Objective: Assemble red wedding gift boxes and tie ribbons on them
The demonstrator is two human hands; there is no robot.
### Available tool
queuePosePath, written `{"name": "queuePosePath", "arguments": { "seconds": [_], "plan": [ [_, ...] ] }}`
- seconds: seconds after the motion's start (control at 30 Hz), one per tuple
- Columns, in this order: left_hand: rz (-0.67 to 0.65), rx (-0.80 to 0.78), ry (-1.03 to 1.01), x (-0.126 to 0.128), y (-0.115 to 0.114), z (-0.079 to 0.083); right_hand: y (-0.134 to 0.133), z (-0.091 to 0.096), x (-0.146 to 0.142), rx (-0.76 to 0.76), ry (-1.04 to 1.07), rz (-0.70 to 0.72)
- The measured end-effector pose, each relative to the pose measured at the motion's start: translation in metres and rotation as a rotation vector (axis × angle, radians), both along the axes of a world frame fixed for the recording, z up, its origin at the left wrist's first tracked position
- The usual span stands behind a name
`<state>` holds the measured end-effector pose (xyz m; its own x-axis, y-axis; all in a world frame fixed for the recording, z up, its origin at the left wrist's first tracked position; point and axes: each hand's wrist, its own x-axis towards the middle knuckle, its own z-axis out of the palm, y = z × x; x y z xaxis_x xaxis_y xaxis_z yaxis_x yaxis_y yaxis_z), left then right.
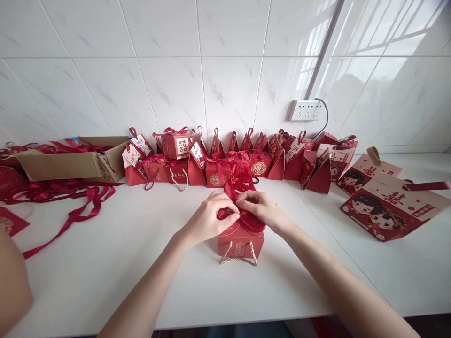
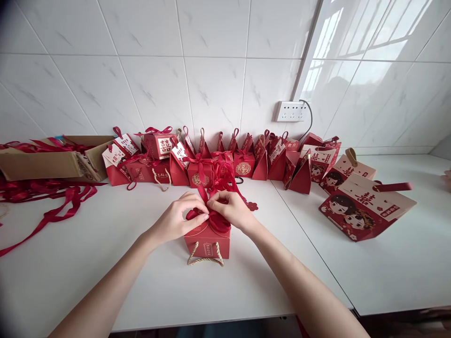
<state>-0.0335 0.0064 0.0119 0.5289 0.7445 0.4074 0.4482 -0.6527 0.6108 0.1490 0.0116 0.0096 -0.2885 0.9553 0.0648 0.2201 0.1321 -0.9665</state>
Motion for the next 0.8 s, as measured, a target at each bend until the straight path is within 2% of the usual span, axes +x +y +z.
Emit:
{"name": "queuePosePath", "arguments": {
  "seconds": [0.1, 0.2, 0.3, 0.4, 0.47, 0.6, 0.67, 0.73, 0.8],
  "plan": [
    [0.001, -0.014, 0.007, 0.0, 0.0, -0.001, 0.001, -0.003, -0.003, -0.072, 0.094, -0.016],
    [0.006, -0.048, 0.01, 0.0, 0.0, -0.001, 0.001, -0.007, -0.007, -0.051, 0.119, -0.061],
    [-0.001, -0.037, -0.001, 0.0, -0.001, -0.001, 0.003, -0.004, -0.004, -0.006, 0.084, -0.107],
    [-0.005, -0.027, -0.013, 0.0, 0.0, 0.0, 0.006, 0.006, 0.015, 0.019, -0.039, -0.154],
    [0.003, -0.032, -0.017, 0.0, 0.0, 0.001, 0.01, 0.014, 0.032, -0.027, -0.153, -0.079],
    [0.018, -0.033, -0.011, -0.001, 0.001, 0.0, 0.017, 0.017, 0.059, -0.223, -0.318, 0.329],
    [0.016, -0.028, -0.006, -0.001, 0.001, 0.0, 0.02, 0.014, 0.063, -0.264, -0.313, 0.462],
    [0.018, -0.024, -0.007, -0.002, 0.001, 0.0, 0.022, 0.01, 0.063, -0.278, -0.217, 0.489],
    [0.025, -0.032, -0.008, -0.002, 0.0, 0.0, 0.024, 0.006, 0.061, -0.275, -0.057, 0.416]
  ]
}}
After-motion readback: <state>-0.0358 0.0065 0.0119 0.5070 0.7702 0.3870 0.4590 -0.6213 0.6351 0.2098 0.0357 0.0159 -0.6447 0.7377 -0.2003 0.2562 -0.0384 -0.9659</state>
